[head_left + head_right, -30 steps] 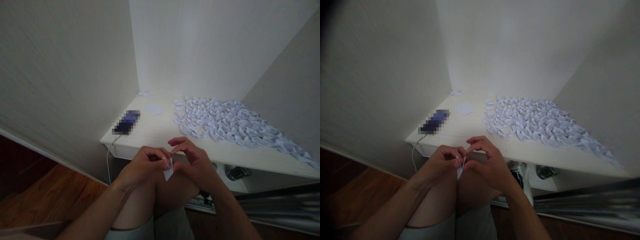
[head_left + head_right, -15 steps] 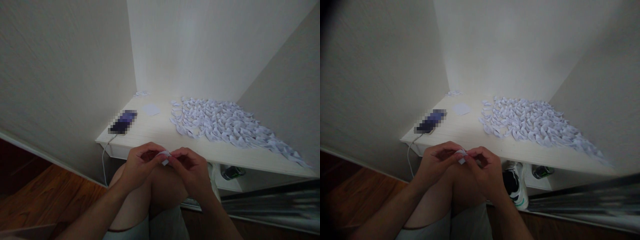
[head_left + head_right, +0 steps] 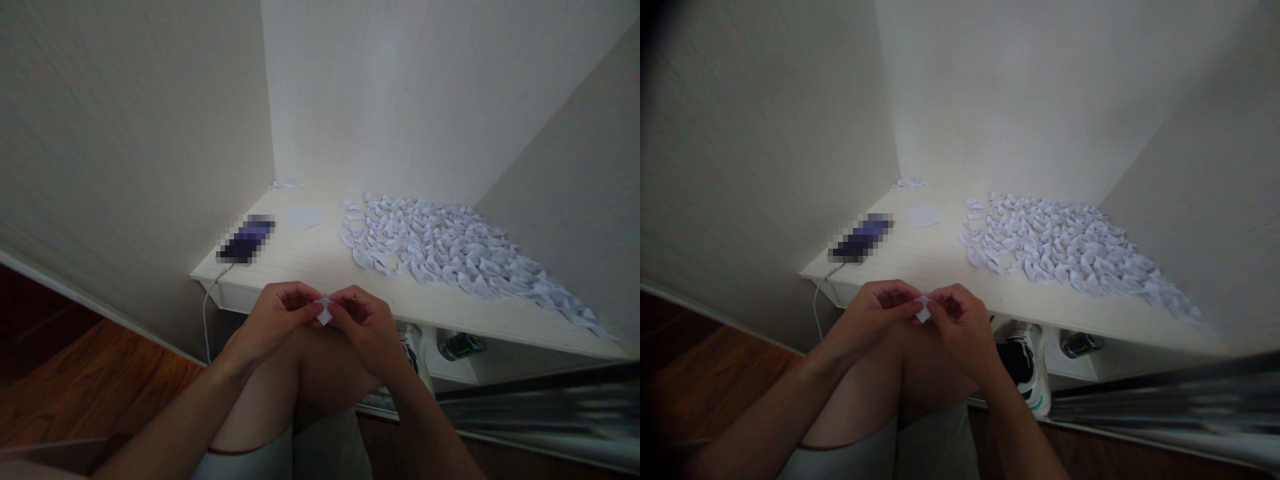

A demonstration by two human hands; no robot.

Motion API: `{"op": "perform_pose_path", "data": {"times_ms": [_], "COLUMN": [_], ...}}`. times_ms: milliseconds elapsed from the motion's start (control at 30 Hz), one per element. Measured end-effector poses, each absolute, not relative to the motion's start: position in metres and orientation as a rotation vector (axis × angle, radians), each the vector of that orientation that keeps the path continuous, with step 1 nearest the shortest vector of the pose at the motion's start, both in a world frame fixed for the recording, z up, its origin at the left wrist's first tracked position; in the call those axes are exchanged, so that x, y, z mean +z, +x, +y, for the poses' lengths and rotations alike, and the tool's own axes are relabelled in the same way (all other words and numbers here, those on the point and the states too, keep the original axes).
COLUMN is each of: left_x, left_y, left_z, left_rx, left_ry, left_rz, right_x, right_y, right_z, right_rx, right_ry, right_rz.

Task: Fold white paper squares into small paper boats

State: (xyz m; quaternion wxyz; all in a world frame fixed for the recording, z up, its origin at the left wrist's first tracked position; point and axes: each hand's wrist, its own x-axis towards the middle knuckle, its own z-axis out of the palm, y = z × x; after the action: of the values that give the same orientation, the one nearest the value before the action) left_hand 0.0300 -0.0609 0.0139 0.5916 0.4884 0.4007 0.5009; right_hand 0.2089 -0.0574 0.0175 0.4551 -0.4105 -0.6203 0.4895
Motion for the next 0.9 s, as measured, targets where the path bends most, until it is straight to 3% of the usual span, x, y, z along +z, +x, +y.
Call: {"op": "perform_pose_path", "data": {"times_ms": [633, 900], "left_x": [0.0155, 0.0133], "left_y": [0.0313, 0.0352], "left_z": [-0.0657, -0.0660], "left_rx": [1.256, 1.342], "left_ry": [1.311, 1.203], "left_rz": [0.994, 1.042], "right_x": [0.0197, 0.0204], "right_y": [0.2170, 0.2152], "right_z": [-0.0468, -0.0503], "right_rx": [1.408, 1.205], "right_ry": [-0.977, -1.012], "right_rz": [-1.498, -1.535]}}
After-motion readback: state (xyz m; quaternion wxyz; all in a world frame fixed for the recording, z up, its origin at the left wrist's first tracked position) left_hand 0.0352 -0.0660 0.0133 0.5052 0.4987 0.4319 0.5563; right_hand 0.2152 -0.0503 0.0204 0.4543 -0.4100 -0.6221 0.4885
